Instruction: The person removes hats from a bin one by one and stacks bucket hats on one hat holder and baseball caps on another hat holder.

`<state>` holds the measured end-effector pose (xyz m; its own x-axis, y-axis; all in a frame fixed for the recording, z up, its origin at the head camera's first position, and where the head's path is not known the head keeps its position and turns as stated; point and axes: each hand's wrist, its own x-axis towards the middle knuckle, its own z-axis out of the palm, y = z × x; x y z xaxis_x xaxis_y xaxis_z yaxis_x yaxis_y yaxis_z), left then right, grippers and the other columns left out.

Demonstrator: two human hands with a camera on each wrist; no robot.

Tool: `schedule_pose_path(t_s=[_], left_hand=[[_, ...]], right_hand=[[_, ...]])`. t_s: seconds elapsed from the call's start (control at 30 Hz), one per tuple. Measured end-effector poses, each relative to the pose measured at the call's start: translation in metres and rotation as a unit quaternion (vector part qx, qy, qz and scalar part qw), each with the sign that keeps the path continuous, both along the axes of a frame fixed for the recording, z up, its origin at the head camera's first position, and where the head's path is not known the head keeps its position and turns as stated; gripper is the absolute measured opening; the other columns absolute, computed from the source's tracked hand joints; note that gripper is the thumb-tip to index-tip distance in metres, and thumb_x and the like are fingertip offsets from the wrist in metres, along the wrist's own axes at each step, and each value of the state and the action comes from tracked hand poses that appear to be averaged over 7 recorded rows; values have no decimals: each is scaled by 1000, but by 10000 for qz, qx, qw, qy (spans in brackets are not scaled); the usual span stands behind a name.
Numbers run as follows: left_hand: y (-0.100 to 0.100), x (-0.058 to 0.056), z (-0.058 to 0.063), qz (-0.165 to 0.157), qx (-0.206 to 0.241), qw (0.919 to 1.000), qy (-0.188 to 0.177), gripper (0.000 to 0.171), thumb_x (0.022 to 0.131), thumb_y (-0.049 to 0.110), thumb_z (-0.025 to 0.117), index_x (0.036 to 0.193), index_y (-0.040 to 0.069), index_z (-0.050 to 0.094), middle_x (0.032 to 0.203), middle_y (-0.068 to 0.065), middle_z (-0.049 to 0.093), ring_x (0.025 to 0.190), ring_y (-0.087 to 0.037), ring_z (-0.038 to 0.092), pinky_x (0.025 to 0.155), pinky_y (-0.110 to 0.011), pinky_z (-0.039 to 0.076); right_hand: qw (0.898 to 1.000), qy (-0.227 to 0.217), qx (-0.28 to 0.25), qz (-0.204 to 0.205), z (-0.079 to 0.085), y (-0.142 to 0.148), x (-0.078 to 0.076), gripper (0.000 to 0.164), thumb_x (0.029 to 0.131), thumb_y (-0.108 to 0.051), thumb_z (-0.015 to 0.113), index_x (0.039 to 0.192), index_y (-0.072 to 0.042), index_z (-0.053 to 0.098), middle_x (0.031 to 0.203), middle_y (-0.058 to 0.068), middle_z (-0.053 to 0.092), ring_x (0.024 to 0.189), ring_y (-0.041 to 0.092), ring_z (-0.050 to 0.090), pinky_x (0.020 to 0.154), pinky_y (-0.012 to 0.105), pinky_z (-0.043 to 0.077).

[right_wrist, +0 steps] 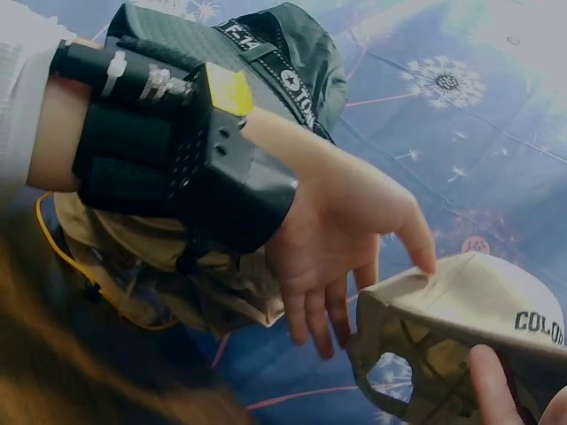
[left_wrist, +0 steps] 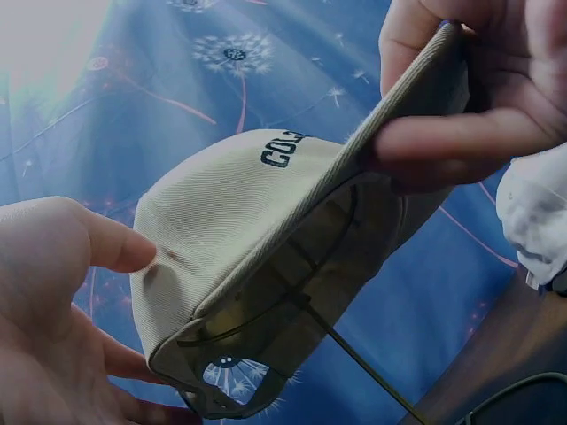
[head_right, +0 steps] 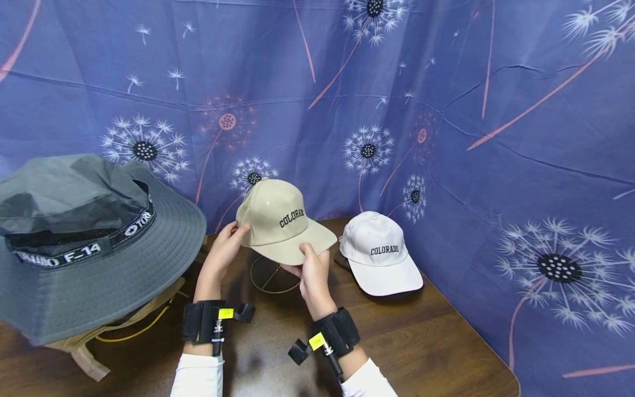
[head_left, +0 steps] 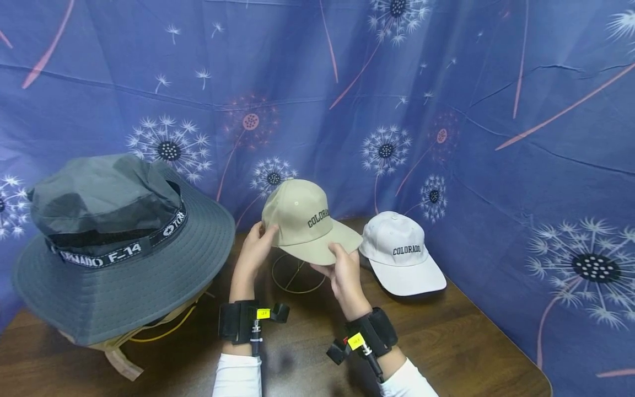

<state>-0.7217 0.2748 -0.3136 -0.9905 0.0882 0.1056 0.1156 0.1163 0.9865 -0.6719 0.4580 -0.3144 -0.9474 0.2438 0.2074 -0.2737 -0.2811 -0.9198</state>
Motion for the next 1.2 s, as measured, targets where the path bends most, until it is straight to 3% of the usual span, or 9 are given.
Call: schedule_pose_path(t_s=[0.13, 0.27, 0.53, 0.77, 0.9, 1.03, 1.2], left_hand=[[1, 0, 2, 265, 78, 9995, 163, 77, 97, 50, 42, 155, 12, 7, 161, -19, 13, 148, -39, 18, 121, -55, 23], [3, 2, 6, 503, 140, 9981, 332, 74, 97, 51, 41, 155, 17, 11, 161, -17, 13, 148, -39, 20, 119, -56, 26], [6, 5, 9, 595, 197, 9967, 511, 70, 98, 51, 41, 154, 16, 17, 159, -16, 19, 146, -38, 24, 118, -56, 28], [7, 6, 9, 724, 277, 9952, 603, 69, 98, 53, 40, 153, 17, 19, 159, -15, 19, 146, -38, 24, 117, -55, 31], [7, 6, 9, 768, 306, 9947, 609, 69, 97, 54, 40, 153, 19, 20, 159, -14, 19, 146, -37, 25, 116, -55, 32], [7, 7, 10, 776, 351, 9944, 629, 69, 97, 54, 40, 153, 19, 20, 159, -14, 19, 146, -37, 25, 116, -55, 32], [7, 9, 11, 789, 371, 9940, 668, 67, 98, 52, 40, 153, 19, 21, 159, -15, 18, 146, -38, 25, 116, -55, 33]], right_hand=[[9998, -123, -113, 108, -3, 3, 1, 44, 97, -15, 44, 140, -10, 33, 96, 0, 61, 77, 10, 70, 61, 32, 61], [9996, -176, -143, 158, -7, 7, 2, 47, 98, -24, 44, 141, -11, 31, 102, 0, 60, 82, 11, 69, 64, 33, 61], [9987, -493, -109, 104, -19, 17, 1, 46, 100, -32, 38, 140, -8, 35, 104, -2, 60, 90, 11, 66, 76, 32, 60], [9963, -820, -176, 167, -29, 24, -1, 54, 100, -40, 32, 147, -13, 31, 125, 6, 50, 99, 11, 62, 86, 36, 54], [9958, -889, -144, 144, -31, 26, -3, 55, 101, -40, 32, 147, -11, 31, 136, 14, 45, 111, 18, 58, 97, 44, 52], [9951, -961, -186, 122, -36, 28, -6, 56, 101, -38, 31, 146, -6, 30, 144, 20, 37, 126, 28, 51, 110, 52, 42], [9950, -960, -266, 116, -40, 31, -9, 60, 101, -36, 29, 151, -6, 18, 151, 28, 23, 139, 39, 37, 115, 56, 34]])
